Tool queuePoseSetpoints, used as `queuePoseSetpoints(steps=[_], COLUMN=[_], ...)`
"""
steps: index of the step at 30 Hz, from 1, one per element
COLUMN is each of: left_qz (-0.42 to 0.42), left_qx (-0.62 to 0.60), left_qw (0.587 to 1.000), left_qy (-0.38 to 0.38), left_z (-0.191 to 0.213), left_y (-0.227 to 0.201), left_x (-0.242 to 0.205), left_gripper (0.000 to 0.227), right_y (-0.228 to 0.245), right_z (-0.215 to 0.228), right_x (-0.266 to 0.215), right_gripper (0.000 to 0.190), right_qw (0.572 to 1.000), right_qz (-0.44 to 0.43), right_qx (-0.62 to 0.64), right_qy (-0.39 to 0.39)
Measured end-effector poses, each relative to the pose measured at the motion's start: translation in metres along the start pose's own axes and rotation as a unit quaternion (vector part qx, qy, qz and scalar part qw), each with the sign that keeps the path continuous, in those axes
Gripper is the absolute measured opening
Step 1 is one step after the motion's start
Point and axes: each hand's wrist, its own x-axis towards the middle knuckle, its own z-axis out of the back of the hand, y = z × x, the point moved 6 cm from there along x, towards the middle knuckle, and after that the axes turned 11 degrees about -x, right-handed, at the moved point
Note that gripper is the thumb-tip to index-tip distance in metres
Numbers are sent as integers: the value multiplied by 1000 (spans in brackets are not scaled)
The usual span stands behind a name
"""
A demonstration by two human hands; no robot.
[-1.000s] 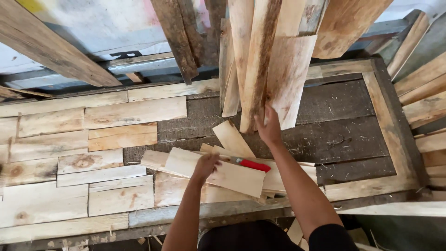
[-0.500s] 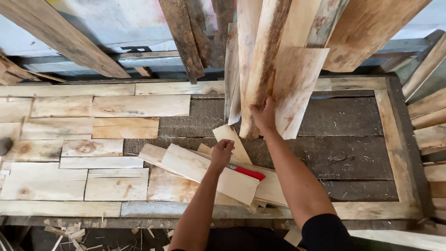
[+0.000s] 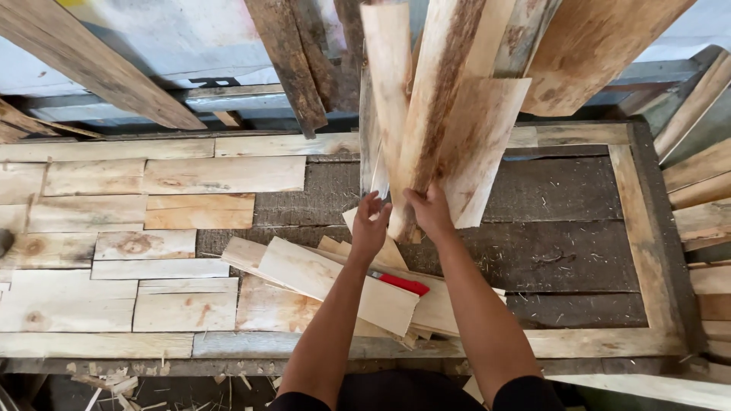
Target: The user is applying thin strips of wood veneer to cover joints and decorative lines on a handcrafted wooden door panel.
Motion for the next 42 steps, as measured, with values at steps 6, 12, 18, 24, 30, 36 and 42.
queuePoseSetpoints(steps=[6,12,18,24,30,36,42], left_qz=[-11,125,222,519,357,252,185], left_qx=[-154,-205,-272,-10,-47,-155,-187], left_qw=[986,970,924,854,933,942,948], left_qy=[69,-17,-151,20,14,-156,-180], left_z=[-5,25,98,117,144,181,232], left_y=[-27,1,130,63,70,65,68], left_x=[-4,-60,-151,-183,-157,-140,-127], left_gripper=[39,20,33,58,50,43,32], right_y=[67,33,-12,-45,-47,-48,-59], right_z=[15,20,4,-31,-92,-163,-230], right_x=[-51,-53,-68,-74,-96,-108,-109], right_gripper=[41,20,17,26,35,45,45], right_qw=[983,983,969,944,923,926,930], right_qz=[67,104,75,61,40,-12,6], right_qx=[20,29,-82,-185,-229,-180,-128], right_qy=[168,148,219,265,307,331,345])
